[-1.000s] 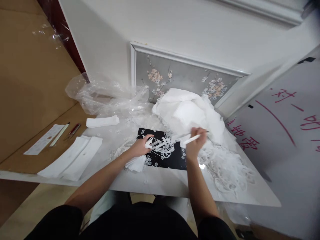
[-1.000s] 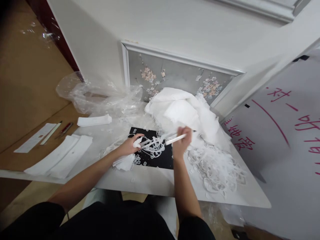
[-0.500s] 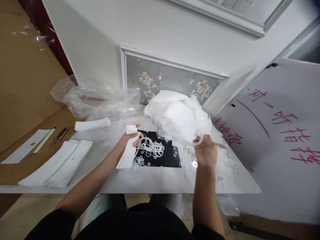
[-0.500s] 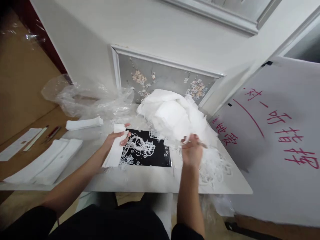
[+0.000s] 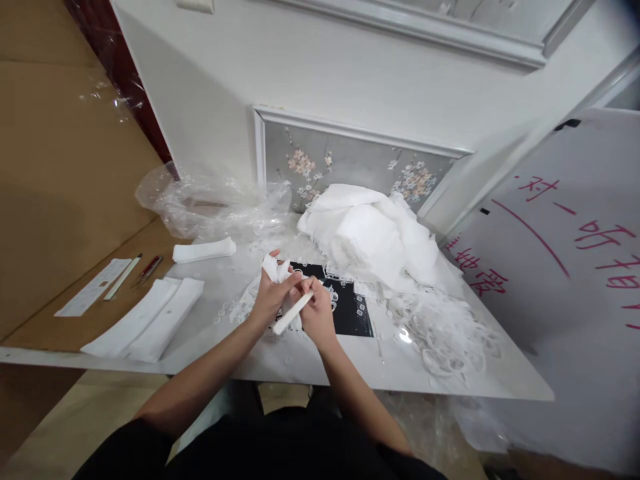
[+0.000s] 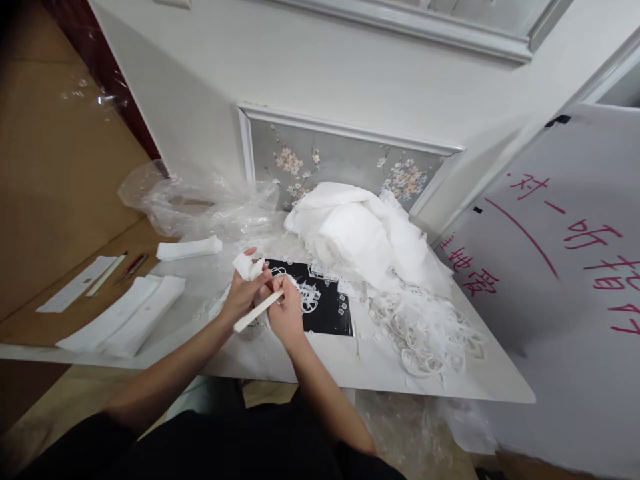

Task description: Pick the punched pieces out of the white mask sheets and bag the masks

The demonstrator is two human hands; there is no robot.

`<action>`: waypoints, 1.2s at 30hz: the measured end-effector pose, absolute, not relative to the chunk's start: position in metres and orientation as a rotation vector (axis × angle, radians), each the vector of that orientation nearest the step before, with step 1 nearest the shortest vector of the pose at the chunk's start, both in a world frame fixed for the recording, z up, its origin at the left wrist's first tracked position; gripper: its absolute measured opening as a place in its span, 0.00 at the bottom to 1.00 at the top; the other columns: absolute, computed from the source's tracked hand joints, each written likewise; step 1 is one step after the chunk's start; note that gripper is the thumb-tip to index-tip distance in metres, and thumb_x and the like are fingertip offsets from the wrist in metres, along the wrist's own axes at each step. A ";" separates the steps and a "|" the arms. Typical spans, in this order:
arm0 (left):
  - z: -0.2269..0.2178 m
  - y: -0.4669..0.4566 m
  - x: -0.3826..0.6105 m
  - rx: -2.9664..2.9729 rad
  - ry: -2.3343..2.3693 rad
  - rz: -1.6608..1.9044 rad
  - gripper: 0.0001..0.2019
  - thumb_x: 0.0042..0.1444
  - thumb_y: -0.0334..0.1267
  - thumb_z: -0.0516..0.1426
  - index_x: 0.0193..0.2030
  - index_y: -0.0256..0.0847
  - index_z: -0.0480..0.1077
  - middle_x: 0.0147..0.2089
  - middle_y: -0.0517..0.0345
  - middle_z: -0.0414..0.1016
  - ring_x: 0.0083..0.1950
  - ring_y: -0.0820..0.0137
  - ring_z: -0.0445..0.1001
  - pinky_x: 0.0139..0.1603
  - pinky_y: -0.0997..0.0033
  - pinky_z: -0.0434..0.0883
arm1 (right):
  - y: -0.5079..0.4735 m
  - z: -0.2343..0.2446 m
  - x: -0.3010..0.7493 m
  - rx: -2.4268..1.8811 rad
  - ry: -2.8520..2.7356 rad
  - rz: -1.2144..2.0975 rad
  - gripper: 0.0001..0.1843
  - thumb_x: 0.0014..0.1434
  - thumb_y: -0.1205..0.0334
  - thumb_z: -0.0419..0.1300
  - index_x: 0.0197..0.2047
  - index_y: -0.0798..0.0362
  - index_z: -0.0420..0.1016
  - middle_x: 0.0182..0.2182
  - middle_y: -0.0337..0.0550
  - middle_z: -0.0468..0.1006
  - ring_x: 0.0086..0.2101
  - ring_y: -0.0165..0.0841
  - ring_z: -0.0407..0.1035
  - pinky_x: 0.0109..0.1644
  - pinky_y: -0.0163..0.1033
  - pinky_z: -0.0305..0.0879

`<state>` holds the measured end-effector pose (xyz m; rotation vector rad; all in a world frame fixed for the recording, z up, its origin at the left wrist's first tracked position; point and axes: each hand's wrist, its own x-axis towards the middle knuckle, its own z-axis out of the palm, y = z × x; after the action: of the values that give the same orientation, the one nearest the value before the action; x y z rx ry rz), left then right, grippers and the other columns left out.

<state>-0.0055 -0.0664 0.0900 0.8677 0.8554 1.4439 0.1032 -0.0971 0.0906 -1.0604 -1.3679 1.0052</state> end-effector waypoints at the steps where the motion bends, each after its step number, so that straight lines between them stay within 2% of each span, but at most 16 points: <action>1: 0.091 -0.067 -0.006 0.843 0.858 1.426 0.41 0.47 0.40 0.73 0.64 0.52 0.58 0.45 0.62 0.70 0.42 0.72 0.73 0.48 0.71 0.71 | -0.097 0.089 0.105 -0.993 -1.332 1.107 0.23 0.61 0.46 0.63 0.31 0.47 0.53 0.24 0.32 0.62 0.25 0.29 0.57 0.30 0.35 0.58; 3: 0.090 -0.066 -0.007 0.780 0.870 1.403 0.40 0.46 0.39 0.73 0.63 0.49 0.59 0.45 0.61 0.70 0.41 0.71 0.73 0.47 0.71 0.71 | -0.095 0.086 0.118 -0.919 -1.272 1.223 0.24 0.61 0.44 0.63 0.33 0.47 0.52 0.26 0.33 0.67 0.26 0.30 0.60 0.31 0.35 0.59; 6: 0.086 -0.060 -0.010 0.688 0.808 1.410 0.38 0.45 0.36 0.71 0.62 0.47 0.61 0.41 0.61 0.71 0.33 0.75 0.70 0.40 0.70 0.70 | -0.088 0.073 0.159 -1.112 -1.267 1.079 0.22 0.61 0.45 0.63 0.35 0.47 0.52 0.31 0.37 0.75 0.30 0.33 0.68 0.35 0.37 0.63; 9: 0.087 -0.054 -0.016 0.655 0.675 1.403 0.35 0.45 0.33 0.69 0.61 0.46 0.63 0.38 0.62 0.71 0.27 0.78 0.65 0.33 0.71 0.66 | -0.085 0.053 0.210 -1.598 -1.301 0.891 0.18 0.59 0.52 0.62 0.44 0.47 0.58 0.24 0.36 0.75 0.28 0.37 0.70 0.35 0.39 0.62; 11: 0.092 -0.051 -0.018 0.639 0.599 1.346 0.33 0.44 0.31 0.68 0.59 0.44 0.65 0.36 0.62 0.70 0.25 0.78 0.64 0.31 0.72 0.65 | -0.088 0.042 0.233 -1.846 -1.295 0.893 0.27 0.59 0.58 0.61 0.58 0.52 0.56 0.21 0.35 0.75 0.28 0.41 0.72 0.36 0.41 0.62; 13: 0.099 -0.052 -0.016 0.630 0.516 1.262 0.32 0.45 0.31 0.67 0.59 0.42 0.66 0.34 0.62 0.69 0.25 0.78 0.63 0.31 0.73 0.64 | -0.094 0.036 0.237 -1.833 -1.273 0.949 0.39 0.60 0.57 0.60 0.69 0.55 0.48 0.21 0.36 0.76 0.29 0.43 0.74 0.37 0.42 0.64; 15: 0.107 -0.055 -0.011 0.620 0.425 1.183 0.33 0.45 0.32 0.66 0.60 0.41 0.67 0.33 0.61 0.68 0.25 0.77 0.63 0.30 0.72 0.64 | -0.101 0.036 0.223 -1.573 -1.253 1.012 0.44 0.62 0.51 0.61 0.73 0.53 0.44 0.29 0.41 0.80 0.36 0.43 0.77 0.43 0.44 0.68; 16: 0.111 -0.058 -0.007 0.614 0.382 1.147 0.33 0.46 0.32 0.66 0.61 0.40 0.67 0.33 0.61 0.68 0.25 0.76 0.63 0.30 0.72 0.64 | -0.104 0.037 0.210 -1.407 -1.259 1.048 0.44 0.62 0.48 0.61 0.73 0.51 0.45 0.37 0.46 0.82 0.43 0.43 0.77 0.48 0.44 0.69; 18: 0.117 -0.063 0.000 0.602 0.302 1.098 0.33 0.46 0.34 0.65 0.62 0.41 0.68 0.33 0.60 0.67 0.25 0.76 0.62 0.30 0.71 0.64 | -0.109 0.040 0.180 -1.110 -1.293 1.135 0.44 0.59 0.44 0.66 0.72 0.46 0.51 0.55 0.50 0.78 0.56 0.43 0.72 0.57 0.45 0.67; 20: 0.120 -0.067 0.006 0.604 0.236 1.088 0.34 0.46 0.35 0.65 0.63 0.42 0.67 0.33 0.60 0.66 0.26 0.76 0.62 0.30 0.71 0.65 | -0.113 0.042 0.152 -0.923 -1.327 1.275 0.41 0.54 0.43 0.70 0.67 0.43 0.61 0.61 0.47 0.73 0.57 0.44 0.71 0.56 0.44 0.68; 22: 0.120 -0.067 0.007 0.624 0.194 1.100 0.33 0.48 0.36 0.65 0.64 0.41 0.67 0.34 0.60 0.67 0.26 0.76 0.62 0.31 0.72 0.64 | -0.117 0.043 0.132 -0.830 -1.332 1.478 0.34 0.52 0.42 0.71 0.58 0.46 0.71 0.52 0.45 0.79 0.48 0.43 0.75 0.49 0.43 0.71; 25: 0.112 -0.061 -0.007 0.704 0.205 1.114 0.34 0.50 0.41 0.66 0.64 0.39 0.67 0.36 0.57 0.69 0.30 0.74 0.68 0.36 0.70 0.69 | -0.120 0.046 0.128 -0.881 -1.350 1.627 0.27 0.52 0.43 0.72 0.50 0.49 0.75 0.38 0.41 0.81 0.37 0.40 0.75 0.41 0.41 0.70; 27: 0.102 -0.056 -0.024 0.832 0.297 1.099 0.39 0.48 0.45 0.69 0.66 0.39 0.65 0.42 0.52 0.74 0.39 0.66 0.75 0.43 0.65 0.72 | -0.120 0.051 0.142 -1.030 -1.457 1.510 0.28 0.51 0.43 0.73 0.49 0.49 0.76 0.39 0.41 0.81 0.37 0.40 0.74 0.40 0.40 0.67; 30: 0.078 -0.055 -0.051 1.096 0.554 1.012 0.47 0.46 0.45 0.72 0.72 0.43 0.57 0.57 0.44 0.74 0.52 0.56 0.76 0.49 0.62 0.73 | -0.117 0.065 0.174 -1.350 -1.823 1.164 0.24 0.53 0.43 0.72 0.47 0.49 0.78 0.40 0.42 0.81 0.38 0.41 0.73 0.39 0.39 0.63; 34: 0.040 -0.071 -0.064 1.382 0.909 0.837 0.51 0.47 0.43 0.72 0.74 0.43 0.50 0.62 0.45 0.73 0.54 0.59 0.76 0.52 0.63 0.73 | -0.110 0.075 0.202 -1.663 -2.356 0.630 0.16 0.54 0.51 0.73 0.43 0.49 0.79 0.33 0.44 0.81 0.35 0.42 0.73 0.39 0.40 0.61; 36: 0.025 -0.082 -0.060 1.549 1.050 0.750 0.45 0.51 0.43 0.69 0.73 0.44 0.53 0.62 0.48 0.73 0.56 0.59 0.76 0.58 0.61 0.72 | -0.109 0.071 0.207 -1.606 -2.512 0.434 0.15 0.53 0.56 0.74 0.42 0.51 0.79 0.39 0.48 0.82 0.42 0.45 0.73 0.46 0.42 0.63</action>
<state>-0.0602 -0.0822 0.0248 1.5490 1.0496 0.7502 0.2070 -0.1087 0.0710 -1.6063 -2.5122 0.4341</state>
